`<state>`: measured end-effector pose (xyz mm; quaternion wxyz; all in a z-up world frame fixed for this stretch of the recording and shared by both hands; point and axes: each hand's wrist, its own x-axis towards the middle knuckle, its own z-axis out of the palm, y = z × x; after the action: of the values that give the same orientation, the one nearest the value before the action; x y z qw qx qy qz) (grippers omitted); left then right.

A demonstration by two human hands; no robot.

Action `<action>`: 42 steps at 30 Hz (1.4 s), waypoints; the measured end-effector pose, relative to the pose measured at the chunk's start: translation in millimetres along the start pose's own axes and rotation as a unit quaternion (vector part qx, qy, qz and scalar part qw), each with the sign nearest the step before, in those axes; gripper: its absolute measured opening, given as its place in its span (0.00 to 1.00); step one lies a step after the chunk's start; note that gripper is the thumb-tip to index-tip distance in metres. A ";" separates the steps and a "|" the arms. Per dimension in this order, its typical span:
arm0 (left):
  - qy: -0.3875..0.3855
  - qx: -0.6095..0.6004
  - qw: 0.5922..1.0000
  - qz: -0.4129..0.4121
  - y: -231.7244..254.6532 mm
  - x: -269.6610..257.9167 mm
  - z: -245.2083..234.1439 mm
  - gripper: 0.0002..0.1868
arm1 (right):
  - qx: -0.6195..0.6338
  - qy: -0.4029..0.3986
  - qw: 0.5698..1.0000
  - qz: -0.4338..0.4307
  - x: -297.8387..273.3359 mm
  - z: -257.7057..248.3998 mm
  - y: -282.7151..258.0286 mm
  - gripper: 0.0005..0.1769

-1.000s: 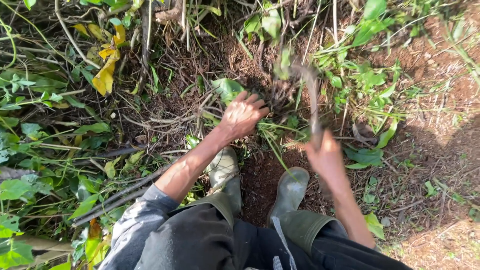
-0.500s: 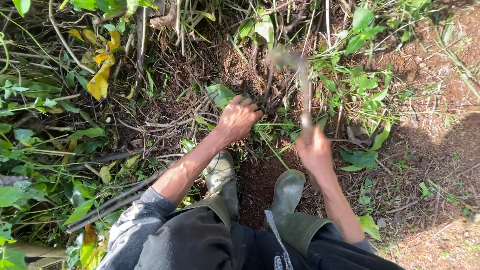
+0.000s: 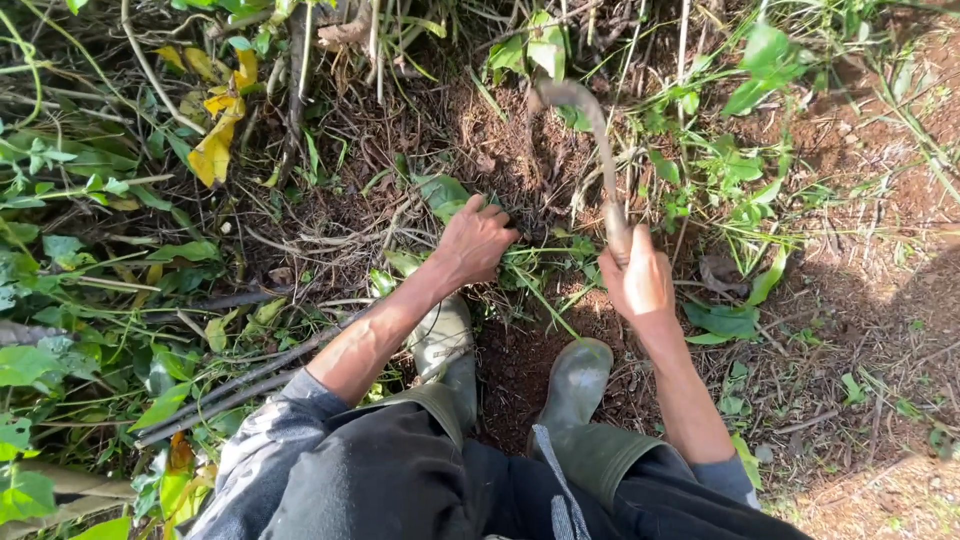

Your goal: The person uses a sickle to cut and clear weeds and vines from the ground. They repeatedly swing the tool to sever plant stems and pull the cut vegetation aside with their hands.

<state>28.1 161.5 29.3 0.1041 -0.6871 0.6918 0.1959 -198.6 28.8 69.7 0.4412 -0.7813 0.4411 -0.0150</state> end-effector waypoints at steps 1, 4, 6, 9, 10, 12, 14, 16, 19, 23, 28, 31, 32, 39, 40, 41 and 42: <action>0.000 0.001 1.000 -0.001 -1.5 -1.1 7.4 0.18 | 0.001 0.000 1.000 -0.001 -19.9 2.2 -1.5 0.09; 0.018 -0.021 0.999 -0.039 -13.3 7.4 20.4 0.20 | -0.052 0.008 0.997 0.051 -63.5 10.1 17.5 0.21; 0.026 0.044 0.999 0.013 -14.5 10.8 26.1 0.33 | -0.019 0.017 0.980 0.199 -98.0 20.2 63.7 0.17; 0.039 0.119 0.986 0.106 -8.3 36.0 -7.1 0.33 | 0.006 0.013 0.983 0.183 -99.5 10.9 29.5 0.11; 0.041 0.121 0.986 0.111 -7.2 40.5 -15.0 0.33 | 0.007 0.018 0.983 0.185 -100.6 10.1 31.5 0.11; 0.047 0.158 0.971 0.171 -5.1 49.6 -30.2 0.34 | 0.007 0.018 0.982 0.190 -100.5 6.8 35.9 0.15; 0.028 0.133 0.977 0.165 -9.5 54.8 -26.3 0.34 | 0.002 0.025 0.984 0.175 -93.6 0.6 39.8 0.14; 0.006 0.109 0.980 0.165 -17.0 68.3 -0.6 0.33 | 0.000 0.034 0.986 0.166 -82.0 -1.1 38.2 0.14; 0.109 0.026 0.972 0.205 -18.7 80.2 32.9 0.19 | 0.013 0.061 0.993 0.101 -44.6 -7.0 33.5 0.15; 0.027 -0.118 0.981 0.153 4.6 25.5 14.4 0.30 | -0.048 0.001 0.999 0.018 11.7 4.0 36.6 0.14; -0.006 -0.142 0.989 0.037 -3.2 -22.7 15.2 0.29 | 0.020 -0.028 0.994 0.102 -58.3 24.3 5.4 0.21; 0.038 -0.091 0.995 -0.020 5.3 -28.2 46.3 0.35 | 0.122 -0.078 0.974 0.174 -87.9 21.7 22.3 0.12; 0.068 -0.140 0.986 -0.066 5.8 -25.1 51.9 0.37 | 0.075 -0.060 0.986 0.135 -88.5 14.8 23.1 0.15; -0.038 -0.271 0.931 -0.241 3.9 -12.9 -77.8 0.53 | -0.046 0.032 0.998 -0.010 -6.4 7.9 24.8 0.14; -0.037 -0.271 0.930 -0.244 -0.5 -2.3 -49.1 0.53 | -0.045 0.030 0.998 -0.012 -2.6 10.1 20.5 0.14; -0.044 -0.234 0.938 -0.251 -3.7 9.6 -21.2 0.48 | -0.029 0.042 0.999 -0.019 0.6 10.6 16.7 0.14; -0.050 -0.197 0.944 -0.259 -7.2 21.6 6.4 0.45 | -0.012 0.053 0.998 -0.026 3.9 10.9 12.7 0.13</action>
<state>33.7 144.7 13.6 0.0487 -0.8385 0.4316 0.3289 -200.3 30.6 52.7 0.4073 -0.7957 0.4439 -0.0628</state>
